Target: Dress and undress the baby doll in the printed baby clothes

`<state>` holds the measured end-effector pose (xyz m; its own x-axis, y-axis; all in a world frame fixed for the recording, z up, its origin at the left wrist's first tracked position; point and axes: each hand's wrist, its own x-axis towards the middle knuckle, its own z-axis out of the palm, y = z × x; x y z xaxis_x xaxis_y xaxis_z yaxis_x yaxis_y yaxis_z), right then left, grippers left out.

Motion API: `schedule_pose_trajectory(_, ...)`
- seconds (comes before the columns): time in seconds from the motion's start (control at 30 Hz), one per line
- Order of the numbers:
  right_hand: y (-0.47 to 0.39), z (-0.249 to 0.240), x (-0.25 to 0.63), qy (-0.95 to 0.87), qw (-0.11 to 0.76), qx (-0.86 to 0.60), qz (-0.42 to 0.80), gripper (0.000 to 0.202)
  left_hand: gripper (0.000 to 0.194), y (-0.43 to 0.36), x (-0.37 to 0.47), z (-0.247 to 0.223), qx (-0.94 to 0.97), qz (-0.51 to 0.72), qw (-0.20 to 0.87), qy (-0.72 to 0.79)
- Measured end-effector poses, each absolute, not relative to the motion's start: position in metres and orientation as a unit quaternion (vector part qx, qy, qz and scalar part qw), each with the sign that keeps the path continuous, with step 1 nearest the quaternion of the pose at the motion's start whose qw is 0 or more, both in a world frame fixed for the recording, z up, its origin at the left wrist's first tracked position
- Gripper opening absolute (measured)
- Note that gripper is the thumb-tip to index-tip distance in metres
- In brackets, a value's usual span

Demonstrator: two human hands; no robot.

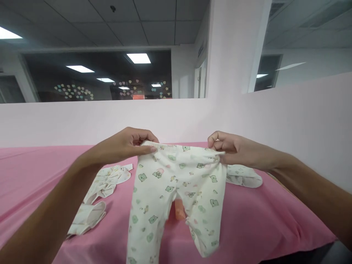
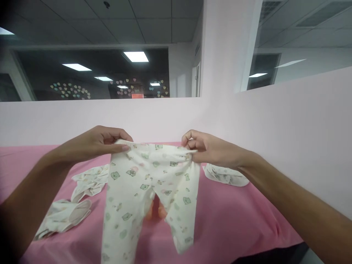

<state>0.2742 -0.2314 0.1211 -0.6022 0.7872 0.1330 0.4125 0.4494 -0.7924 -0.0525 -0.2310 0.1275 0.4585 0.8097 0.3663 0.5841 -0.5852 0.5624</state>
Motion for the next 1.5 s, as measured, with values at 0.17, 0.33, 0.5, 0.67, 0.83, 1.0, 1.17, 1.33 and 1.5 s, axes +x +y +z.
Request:
schedule_pose_trajectory(0.17, -0.223, 0.123, 0.279, -0.856, 0.197, -0.372, 0.302, 0.026, 0.024, -0.224, -0.06, 0.136, 0.841, 0.285, 0.189, 0.42)
schedule_pose_trajectory(0.33, -0.206, 0.129, 0.288, -0.868, 0.23, -0.424, 0.116, 0.027, 0.02, -0.218, -0.06, 0.144, 0.837, 0.282, 0.16, 0.44)
schedule_pose_trajectory(0.5, -0.196, 0.136, 0.283, -0.807, 0.339, -0.47, 0.113, 0.044, 0.021, -0.212, -0.048, 0.146, 0.799, 0.359, 0.178, 0.447)
schedule_pose_trajectory(0.67, -0.2, 0.141, 0.258, -0.716, 0.451, -0.464, 0.263, 0.043, 0.024, -0.206, -0.024, 0.151, 0.765, 0.413, 0.207, 0.448)
schedule_pose_trajectory(0.83, -0.223, 0.141, 0.228, -0.738, 0.441, -0.392, 0.328, 0.033, 0.024, -0.208, -0.006, 0.158, 0.773, 0.431, 0.239, 0.399)
schedule_pose_trajectory(1.0, -0.247, 0.134, 0.203, -0.758, 0.42, -0.368, 0.337, 0.024, 0.026, -0.233, 0.007, 0.155, 0.799, 0.416, 0.228, 0.37)
schedule_pose_trajectory(1.17, -0.253, 0.123, 0.194, -0.744, 0.399, -0.358, 0.398, 0.023, 0.03, -0.249, 0.012, 0.145, 0.809, 0.382, 0.25, 0.369)
schedule_pose_trajectory(1.33, -0.25, 0.113, 0.194, -0.731, 0.396, -0.384, 0.402, 0.029, 0.033, -0.245, 0.012, 0.138, 0.801, 0.395, 0.249, 0.375)
schedule_pose_trajectory(1.5, -0.25, 0.119, 0.197, -0.721, 0.407, -0.357, 0.431, 0.013, 0.031, -0.246, 0.008, 0.14, 0.8, 0.407, 0.237, 0.371)
